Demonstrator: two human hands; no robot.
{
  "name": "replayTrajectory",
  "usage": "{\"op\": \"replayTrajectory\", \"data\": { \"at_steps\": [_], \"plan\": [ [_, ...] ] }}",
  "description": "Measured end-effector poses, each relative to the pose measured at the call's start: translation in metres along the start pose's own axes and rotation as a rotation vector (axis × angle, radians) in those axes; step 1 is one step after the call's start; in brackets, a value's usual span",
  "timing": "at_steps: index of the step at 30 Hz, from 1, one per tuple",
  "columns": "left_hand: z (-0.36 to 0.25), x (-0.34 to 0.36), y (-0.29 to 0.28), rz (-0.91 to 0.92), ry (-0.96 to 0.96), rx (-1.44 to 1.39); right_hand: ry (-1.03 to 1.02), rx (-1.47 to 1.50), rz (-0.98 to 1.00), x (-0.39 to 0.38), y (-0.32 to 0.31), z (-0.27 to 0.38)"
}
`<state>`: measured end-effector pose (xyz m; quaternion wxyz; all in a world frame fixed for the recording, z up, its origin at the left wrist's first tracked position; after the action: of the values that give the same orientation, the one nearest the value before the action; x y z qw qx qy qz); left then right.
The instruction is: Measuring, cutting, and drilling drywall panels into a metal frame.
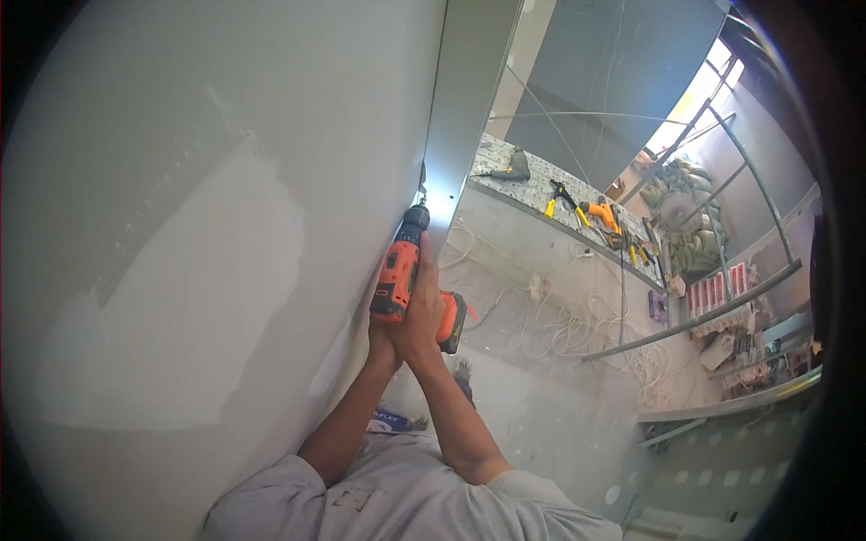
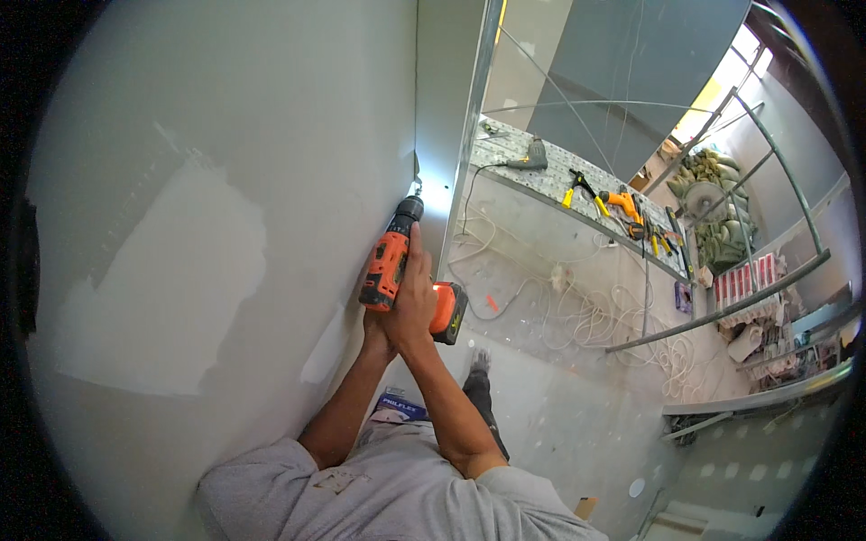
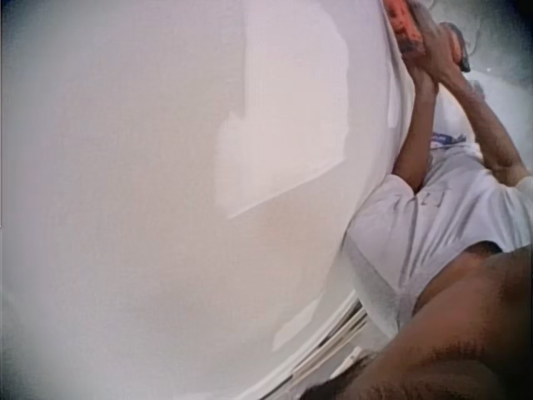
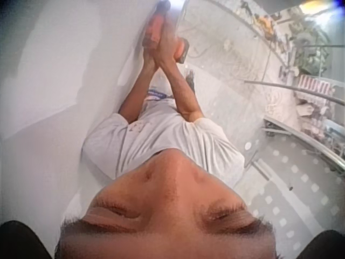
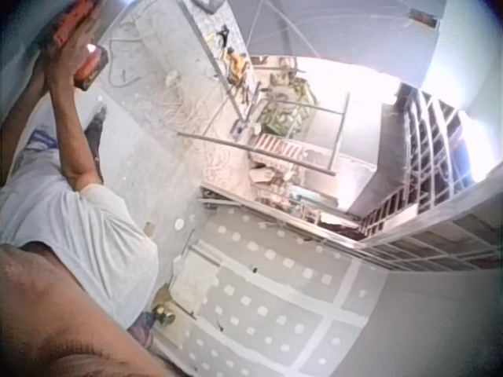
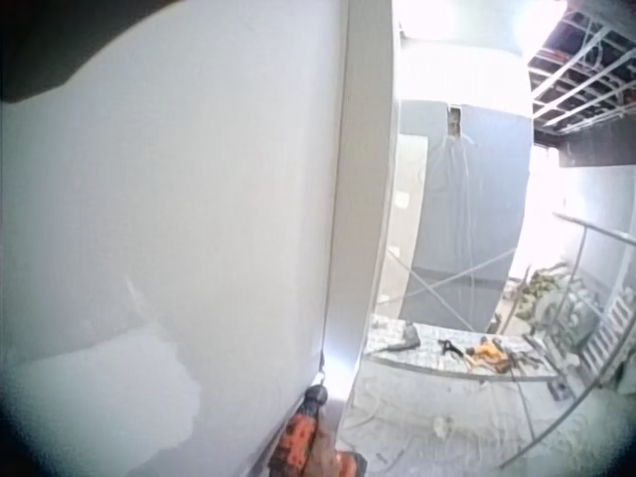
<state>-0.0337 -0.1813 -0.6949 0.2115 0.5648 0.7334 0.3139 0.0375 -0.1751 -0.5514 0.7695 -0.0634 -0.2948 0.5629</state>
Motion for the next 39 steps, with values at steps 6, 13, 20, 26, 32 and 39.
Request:
{"op": "replayTrajectory", "data": {
  "at_steps": [6,13,20,26,32,39],
  "plan": [
    [-0.003,-0.004,0.010,0.020,-0.014,-0.101,0.033,-0.043,-0.008,0.002,0.000,-0.006],
    [-0.007,0.000,0.017,0.030,0.018,-0.053,0.140,0.004,0.055,0.000,0.000,-0.004],
    [-0.012,0.003,0.034,0.146,0.049,-0.054,0.152,-0.051,0.037,0.003,-0.001,-0.002],
    [-0.015,0.006,0.038,0.153,0.054,-0.071,0.145,-0.043,0.061,0.002,-0.001,0.001],
    [-0.013,0.006,0.032,0.139,0.031,-0.102,0.131,-0.044,0.034,0.001,0.000,-0.003],
    [-0.003,0.006,0.023,0.125,-0.010,-0.135,0.133,-0.016,0.062,0.001,-0.002,-0.003]
  ]
}}
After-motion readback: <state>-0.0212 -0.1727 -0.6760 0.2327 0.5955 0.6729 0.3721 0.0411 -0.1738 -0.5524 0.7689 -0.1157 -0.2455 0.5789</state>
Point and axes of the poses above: each hand's wrist, its own x-axis towards the middle knuckle, its own y-axis out of the palm, z = x × y, the point moved 7 cm from there along x, towards the middle knuckle, and after that the axes turned 15 degrees about y, right-handed, at the moved point
